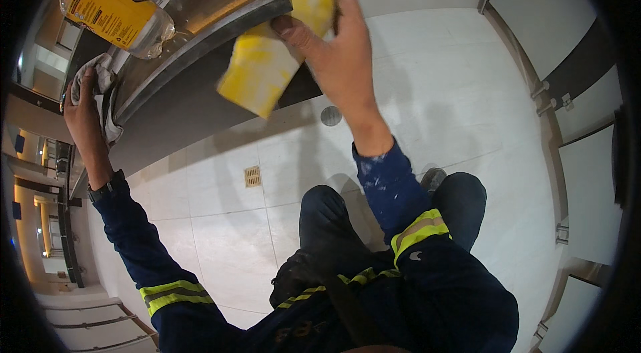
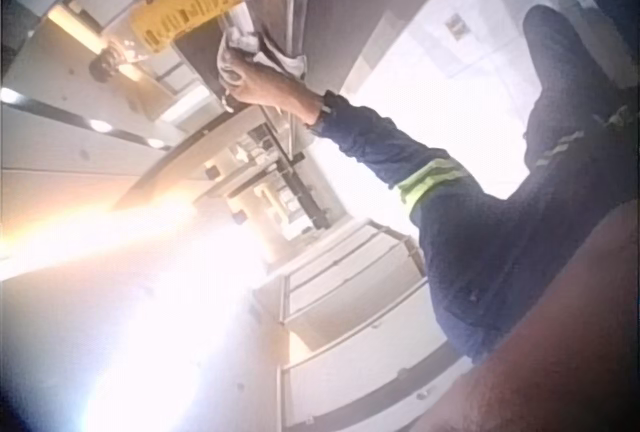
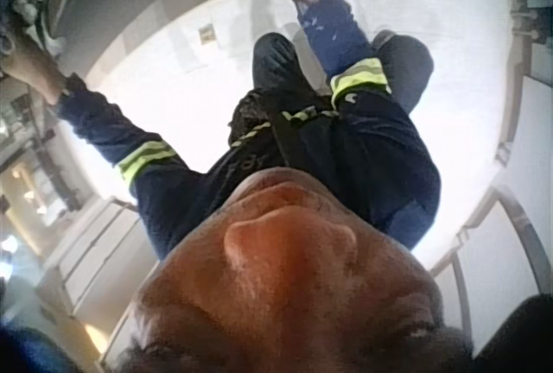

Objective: The person kneels on the floor and scrubs the interior of a stainless steel sink using a yellow abrasive pad. They then pour liquid from a bottle onto a white cloth and wipe the sink surface with it.

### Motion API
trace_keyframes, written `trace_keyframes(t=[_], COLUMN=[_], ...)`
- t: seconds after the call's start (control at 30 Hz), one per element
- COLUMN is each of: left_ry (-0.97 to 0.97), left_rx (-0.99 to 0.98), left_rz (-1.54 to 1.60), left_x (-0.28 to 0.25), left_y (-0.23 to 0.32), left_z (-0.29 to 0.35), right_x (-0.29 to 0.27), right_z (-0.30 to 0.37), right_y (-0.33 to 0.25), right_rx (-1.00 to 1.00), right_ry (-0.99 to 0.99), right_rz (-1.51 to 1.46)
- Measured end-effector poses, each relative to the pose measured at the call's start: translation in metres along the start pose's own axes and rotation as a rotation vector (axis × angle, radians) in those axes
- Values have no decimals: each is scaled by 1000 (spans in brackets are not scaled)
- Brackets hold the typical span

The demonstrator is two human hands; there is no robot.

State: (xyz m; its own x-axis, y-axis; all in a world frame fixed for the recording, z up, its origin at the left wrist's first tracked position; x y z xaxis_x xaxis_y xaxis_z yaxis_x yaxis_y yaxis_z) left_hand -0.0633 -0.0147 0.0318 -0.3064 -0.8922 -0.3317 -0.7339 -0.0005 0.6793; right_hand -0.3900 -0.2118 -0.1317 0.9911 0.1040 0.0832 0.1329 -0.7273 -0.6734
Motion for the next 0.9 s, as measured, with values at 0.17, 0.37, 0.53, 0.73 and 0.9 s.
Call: trace_keyframes(t=[0.17, 0.37, 0.53, 0.73, 0.9], left_ry=[-11, -67, -123, 59, 215], left_rx=[10, 256, 768, 274, 257], left_rz=[-1, -273, -1004, -1, -25], left_x=[7, -10, -20, -2, -17], left_y=[5, -3, -25, 13, -4], left_z=[1, -3, -11, 9, 17], right_x=[7, 11, 9, 18, 36], right_z=[14, 11, 14, 30, 44], right_y=[-23, -13, -21, -19, -57], right_rx=[-129, -131, -183, -2, 311], right_ry=[179, 198, 387, 299, 114], right_rz=[208, 63, 187, 446, 294])
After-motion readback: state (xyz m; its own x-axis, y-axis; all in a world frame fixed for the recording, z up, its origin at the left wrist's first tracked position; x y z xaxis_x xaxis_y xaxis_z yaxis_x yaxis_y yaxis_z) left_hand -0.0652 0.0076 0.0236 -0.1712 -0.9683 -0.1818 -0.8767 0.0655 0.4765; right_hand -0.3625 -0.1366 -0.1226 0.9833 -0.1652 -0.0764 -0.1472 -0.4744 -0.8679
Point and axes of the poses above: each hand's wrist, its own z-axis away from the middle knuckle, its own x-axis out of the palm, y = z × x, the point moved 4 cm from there along -z, towards the middle knuckle, and after that the axes turned 11 degrees about z, right-handed, at the moved point
